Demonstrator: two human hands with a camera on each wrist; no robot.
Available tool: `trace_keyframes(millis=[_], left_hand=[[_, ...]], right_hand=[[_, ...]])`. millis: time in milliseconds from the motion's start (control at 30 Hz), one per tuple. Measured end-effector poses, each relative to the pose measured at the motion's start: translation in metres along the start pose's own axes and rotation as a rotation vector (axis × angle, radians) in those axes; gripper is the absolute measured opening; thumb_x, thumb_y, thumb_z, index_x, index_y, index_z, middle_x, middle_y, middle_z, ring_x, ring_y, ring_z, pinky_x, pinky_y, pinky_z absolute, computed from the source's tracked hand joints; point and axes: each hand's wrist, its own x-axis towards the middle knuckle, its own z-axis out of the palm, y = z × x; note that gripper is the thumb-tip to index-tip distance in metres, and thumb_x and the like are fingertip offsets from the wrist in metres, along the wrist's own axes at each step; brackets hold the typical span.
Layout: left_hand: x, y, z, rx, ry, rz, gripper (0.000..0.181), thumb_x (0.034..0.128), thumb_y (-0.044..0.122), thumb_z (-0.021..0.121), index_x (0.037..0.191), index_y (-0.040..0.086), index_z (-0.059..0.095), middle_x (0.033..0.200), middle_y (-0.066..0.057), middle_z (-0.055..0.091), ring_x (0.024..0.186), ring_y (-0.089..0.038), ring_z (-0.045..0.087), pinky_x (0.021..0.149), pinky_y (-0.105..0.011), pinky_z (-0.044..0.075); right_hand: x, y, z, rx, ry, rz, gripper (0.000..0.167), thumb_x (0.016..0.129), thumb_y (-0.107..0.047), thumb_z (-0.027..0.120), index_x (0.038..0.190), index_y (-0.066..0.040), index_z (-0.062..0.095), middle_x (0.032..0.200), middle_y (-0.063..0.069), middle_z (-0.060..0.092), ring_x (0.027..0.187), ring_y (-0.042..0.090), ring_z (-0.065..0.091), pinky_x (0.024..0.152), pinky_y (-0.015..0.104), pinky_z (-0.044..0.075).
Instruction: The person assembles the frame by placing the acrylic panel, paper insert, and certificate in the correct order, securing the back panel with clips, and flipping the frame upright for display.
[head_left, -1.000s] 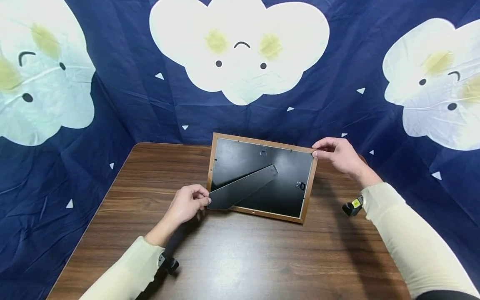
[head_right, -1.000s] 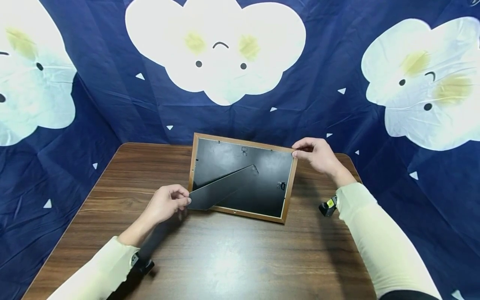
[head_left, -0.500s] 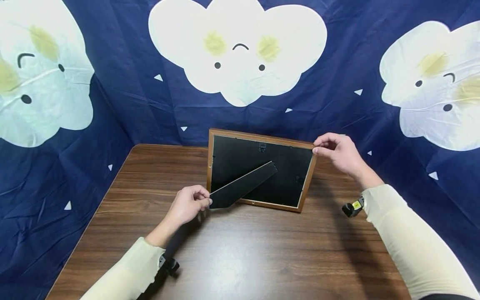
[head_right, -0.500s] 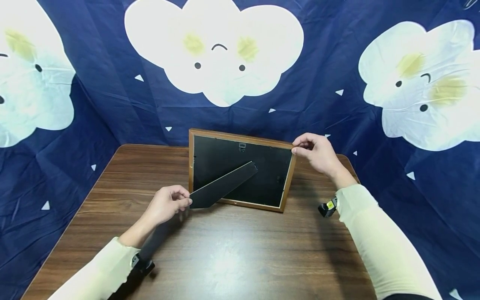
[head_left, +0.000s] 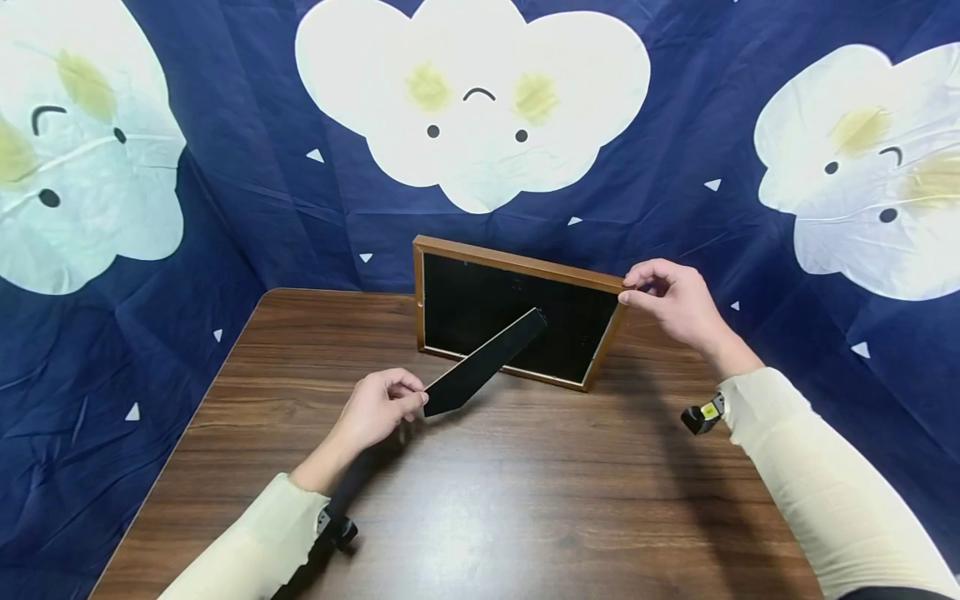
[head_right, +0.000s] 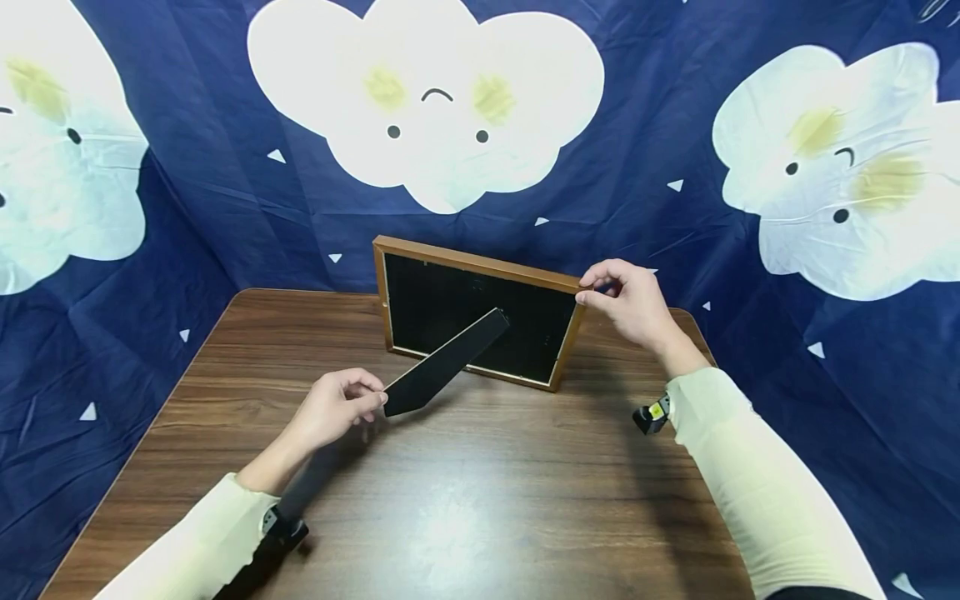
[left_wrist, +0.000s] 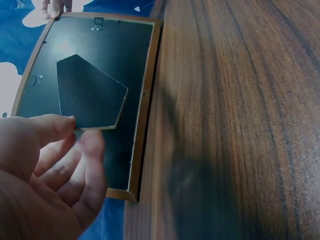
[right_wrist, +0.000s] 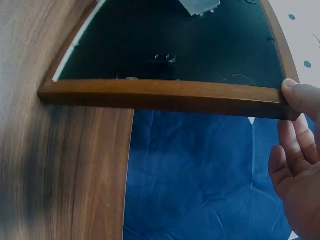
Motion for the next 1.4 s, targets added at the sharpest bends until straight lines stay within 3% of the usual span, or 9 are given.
trace_keyframes(millis=[300, 500, 667, 933, 1067, 1267, 1400], left_hand=[[-0.002, 0.002, 0.009, -0.06, -0.104, 0.064, 0.004, 0.0915, 0.014, 0.075, 0.091, 0.012, 0.071, 0.077, -0.006, 0.075, 0.068, -0.032, 0.073, 0.058, -0.027, 0.054], [-0.005, 0.0, 0.016, -0.083, -0.175, 0.107, 0.004, 0.0913, 0.01, 0.074, 0.094, 0.009, 0.071, 0.081, -0.011, 0.076, 0.067, -0.031, 0.073, 0.06, -0.033, 0.058], [-0.007, -0.003, 0.024, -0.105, -0.256, 0.152, 0.005, 0.0909, 0.006, 0.072, 0.096, 0.008, 0.07, 0.082, -0.012, 0.076, 0.069, -0.03, 0.073, 0.061, -0.041, 0.061], [-0.011, -0.004, 0.04, -0.088, -0.33, 0.149, 0.007, 0.0912, 0.005, 0.071, 0.094, 0.011, 0.068, 0.082, -0.012, 0.076, 0.067, -0.035, 0.072, 0.052, -0.038, 0.058], [-0.014, -0.004, 0.05, -0.066, -0.332, 0.184, 0.006, 0.0898, 0.006, 0.072, 0.093, 0.01, 0.068, 0.081, -0.01, 0.075, 0.063, -0.03, 0.071, 0.05, -0.033, 0.057], [-0.016, -0.007, 0.062, 0.048, -0.283, 0.232, 0.007, 0.088, 0.01, 0.074, 0.089, 0.015, 0.069, 0.078, 0.008, 0.072, 0.064, -0.005, 0.065, 0.06, -0.023, 0.055], [-0.017, -0.008, 0.066, 0.067, -0.278, 0.251, 0.007, 0.0875, 0.011, 0.075, 0.089, 0.015, 0.069, 0.078, 0.01, 0.071, 0.065, 0.0, 0.063, 0.062, -0.022, 0.055]], right_hand=[[0.001, -0.001, 0.003, 0.017, -0.006, -0.011, 0.019, 0.079, -0.005, 0.088, 0.092, -0.008, 0.074, 0.101, 0.008, 0.072, 0.084, 0.01, 0.059, 0.069, 0.014, 0.044], [-0.004, -0.02, 0.002, 0.039, -0.008, -0.025, 0.018, 0.078, 0.006, 0.084, 0.089, 0.003, 0.071, 0.1, 0.017, 0.071, 0.087, 0.009, 0.06, 0.071, 0.021, 0.047], [-0.008, -0.035, -0.001, 0.066, -0.033, -0.071, 0.018, 0.076, 0.011, 0.083, 0.087, 0.005, 0.069, 0.099, 0.021, 0.07, 0.087, 0.002, 0.059, 0.071, 0.02, 0.047], [-0.008, -0.003, 0.007, 0.075, -0.064, -0.061, 0.023, 0.075, 0.003, 0.088, 0.089, -0.006, 0.073, 0.103, 0.009, 0.07, 0.093, 0.002, 0.059, 0.074, 0.02, 0.049], [-0.01, -0.002, 0.007, 0.077, -0.074, -0.071, 0.023, 0.075, 0.001, 0.089, 0.089, -0.009, 0.073, 0.103, 0.006, 0.069, 0.094, 0.004, 0.059, 0.075, 0.019, 0.048], [-0.013, -0.002, 0.009, 0.089, -0.088, -0.078, 0.022, 0.076, 0.0, 0.089, 0.088, -0.011, 0.073, 0.101, 0.002, 0.068, 0.093, 0.008, 0.059, 0.074, 0.02, 0.048], [-0.015, -0.001, 0.01, 0.09, -0.095, -0.076, 0.023, 0.076, 0.001, 0.088, 0.088, -0.011, 0.073, 0.101, 0.002, 0.068, 0.091, 0.011, 0.059, 0.074, 0.021, 0.048]])
